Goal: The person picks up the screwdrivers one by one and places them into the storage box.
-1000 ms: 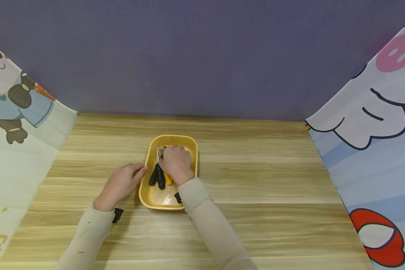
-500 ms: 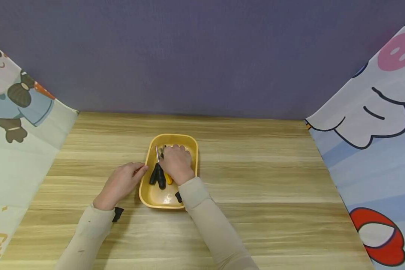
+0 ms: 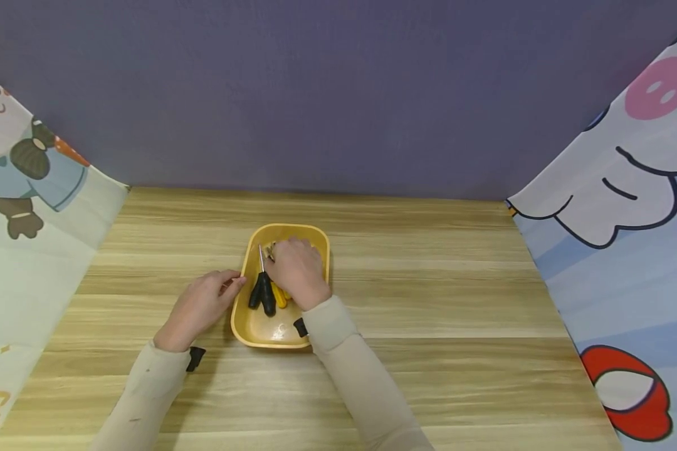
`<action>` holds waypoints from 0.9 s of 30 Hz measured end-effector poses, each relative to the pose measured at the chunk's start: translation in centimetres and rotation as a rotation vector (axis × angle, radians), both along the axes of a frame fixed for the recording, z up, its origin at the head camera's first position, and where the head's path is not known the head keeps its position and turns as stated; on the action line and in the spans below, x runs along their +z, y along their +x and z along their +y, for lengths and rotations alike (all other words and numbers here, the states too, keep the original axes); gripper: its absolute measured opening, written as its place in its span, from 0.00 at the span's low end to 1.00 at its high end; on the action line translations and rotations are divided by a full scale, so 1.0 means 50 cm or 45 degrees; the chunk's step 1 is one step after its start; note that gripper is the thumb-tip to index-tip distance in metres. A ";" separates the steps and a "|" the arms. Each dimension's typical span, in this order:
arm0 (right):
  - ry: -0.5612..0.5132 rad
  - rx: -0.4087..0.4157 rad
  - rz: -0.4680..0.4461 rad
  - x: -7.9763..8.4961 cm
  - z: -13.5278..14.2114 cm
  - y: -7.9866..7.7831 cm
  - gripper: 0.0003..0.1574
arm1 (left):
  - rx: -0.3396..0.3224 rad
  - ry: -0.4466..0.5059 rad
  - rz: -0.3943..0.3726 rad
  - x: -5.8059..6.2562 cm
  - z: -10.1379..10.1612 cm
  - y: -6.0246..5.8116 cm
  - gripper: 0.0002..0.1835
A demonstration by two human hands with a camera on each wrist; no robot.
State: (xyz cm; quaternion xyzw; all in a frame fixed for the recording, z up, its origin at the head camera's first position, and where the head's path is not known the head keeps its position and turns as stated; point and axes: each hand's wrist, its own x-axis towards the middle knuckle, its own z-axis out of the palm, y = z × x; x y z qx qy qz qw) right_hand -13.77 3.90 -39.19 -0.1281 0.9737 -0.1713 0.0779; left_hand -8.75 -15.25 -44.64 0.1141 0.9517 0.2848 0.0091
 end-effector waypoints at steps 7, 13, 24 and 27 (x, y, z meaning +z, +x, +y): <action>-0.065 -0.020 0.068 0.044 0.045 0.020 0.16 | 0.041 0.003 0.006 0.010 0.001 0.005 0.21; -0.114 -0.067 0.098 0.050 0.118 0.039 0.15 | 0.038 -0.005 0.080 0.017 0.005 0.013 0.21; -0.165 -0.155 0.132 0.032 0.228 0.071 0.15 | 0.045 -0.021 0.138 0.020 0.006 0.024 0.21; -0.164 -0.151 0.133 0.027 0.238 0.077 0.15 | 0.054 -0.035 0.144 0.022 0.008 0.027 0.21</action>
